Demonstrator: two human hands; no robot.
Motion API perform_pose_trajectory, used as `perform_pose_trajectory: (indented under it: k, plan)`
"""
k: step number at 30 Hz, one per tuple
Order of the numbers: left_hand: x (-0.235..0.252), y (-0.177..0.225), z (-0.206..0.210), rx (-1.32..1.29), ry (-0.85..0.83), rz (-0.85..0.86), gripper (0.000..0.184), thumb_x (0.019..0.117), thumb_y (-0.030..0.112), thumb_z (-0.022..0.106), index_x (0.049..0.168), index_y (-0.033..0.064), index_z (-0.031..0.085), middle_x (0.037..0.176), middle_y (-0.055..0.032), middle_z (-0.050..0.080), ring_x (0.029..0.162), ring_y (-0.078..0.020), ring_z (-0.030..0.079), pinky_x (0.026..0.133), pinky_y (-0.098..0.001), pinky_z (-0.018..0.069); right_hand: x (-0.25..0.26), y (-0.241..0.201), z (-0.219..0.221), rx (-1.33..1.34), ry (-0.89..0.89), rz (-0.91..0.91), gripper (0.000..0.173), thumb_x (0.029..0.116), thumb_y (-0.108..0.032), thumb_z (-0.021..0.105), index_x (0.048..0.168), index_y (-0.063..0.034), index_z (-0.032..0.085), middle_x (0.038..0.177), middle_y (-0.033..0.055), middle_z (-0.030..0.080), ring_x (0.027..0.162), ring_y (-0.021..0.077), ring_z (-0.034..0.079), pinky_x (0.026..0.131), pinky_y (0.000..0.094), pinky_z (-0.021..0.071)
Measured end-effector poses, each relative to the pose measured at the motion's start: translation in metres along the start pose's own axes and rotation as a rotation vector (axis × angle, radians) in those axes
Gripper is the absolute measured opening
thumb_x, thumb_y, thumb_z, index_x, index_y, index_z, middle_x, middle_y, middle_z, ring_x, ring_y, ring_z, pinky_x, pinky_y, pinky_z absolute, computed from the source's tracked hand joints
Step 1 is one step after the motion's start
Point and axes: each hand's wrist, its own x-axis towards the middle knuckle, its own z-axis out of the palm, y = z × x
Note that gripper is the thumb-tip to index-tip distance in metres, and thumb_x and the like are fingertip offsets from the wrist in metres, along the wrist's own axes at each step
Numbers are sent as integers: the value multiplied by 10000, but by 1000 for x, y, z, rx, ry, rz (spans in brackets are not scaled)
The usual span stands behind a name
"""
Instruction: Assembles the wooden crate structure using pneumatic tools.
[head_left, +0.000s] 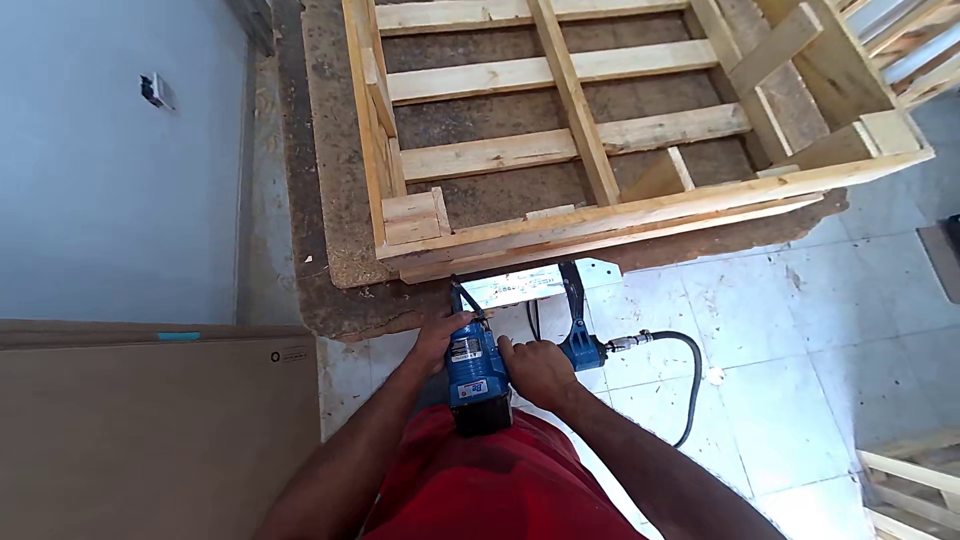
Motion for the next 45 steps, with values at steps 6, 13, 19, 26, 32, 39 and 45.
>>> perform_pose_trajectory:
  k: [6,13,19,26,32,39,45]
  plan:
    - [13,-4,-12,-1,-20,-12,409,942,300,646,1237,22,592,959,-171,728,816,-255,733,744,-437,627,16,-3,18,7,12,21,313,932,-155,654,1226,-96,564,819,79,686,775,282,704,709,455,567]
    - [26,-5,-16,3,-42,2,488,878,343,710,1214,8,597,959,-189,727,818,-279,734,742,-465,626,21,-1,18,6,32,48,265,950,-140,619,1207,-90,579,796,82,683,750,285,705,694,455,569]
    - [-37,128,12,1165,-27,-60,583,967,474,678,1391,81,604,1230,-137,698,1125,-285,682,1003,-562,538,25,-5,24,30,34,106,246,964,-116,576,1208,-90,585,824,88,699,790,286,713,736,455,570]
    - [93,303,65,1408,-128,333,600,1074,558,360,1306,88,652,1307,-135,661,1255,-280,614,1087,-587,452,26,-11,20,95,-25,136,253,979,-112,550,1231,-102,572,847,88,699,812,282,714,741,454,569]
    - [135,261,68,1273,-498,-353,689,1074,562,367,1470,17,509,1442,-208,566,1321,-327,555,1124,-487,410,25,-12,20,157,-35,155,256,952,-102,588,1208,-102,601,836,89,698,808,284,712,747,462,566]
    - [138,261,70,1293,-525,-418,571,1085,495,409,1415,59,574,1376,-158,623,1245,-270,610,1083,-445,447,25,-9,21,216,-52,115,301,925,-86,612,1226,-78,600,868,117,708,841,312,714,789,490,563]
    - [100,260,66,1437,-40,476,529,1066,494,469,1369,83,610,1367,-156,632,1292,-295,598,1109,-571,456,3,13,19,245,-30,13,508,974,-20,536,1470,-67,439,919,180,693,858,370,709,788,521,570]
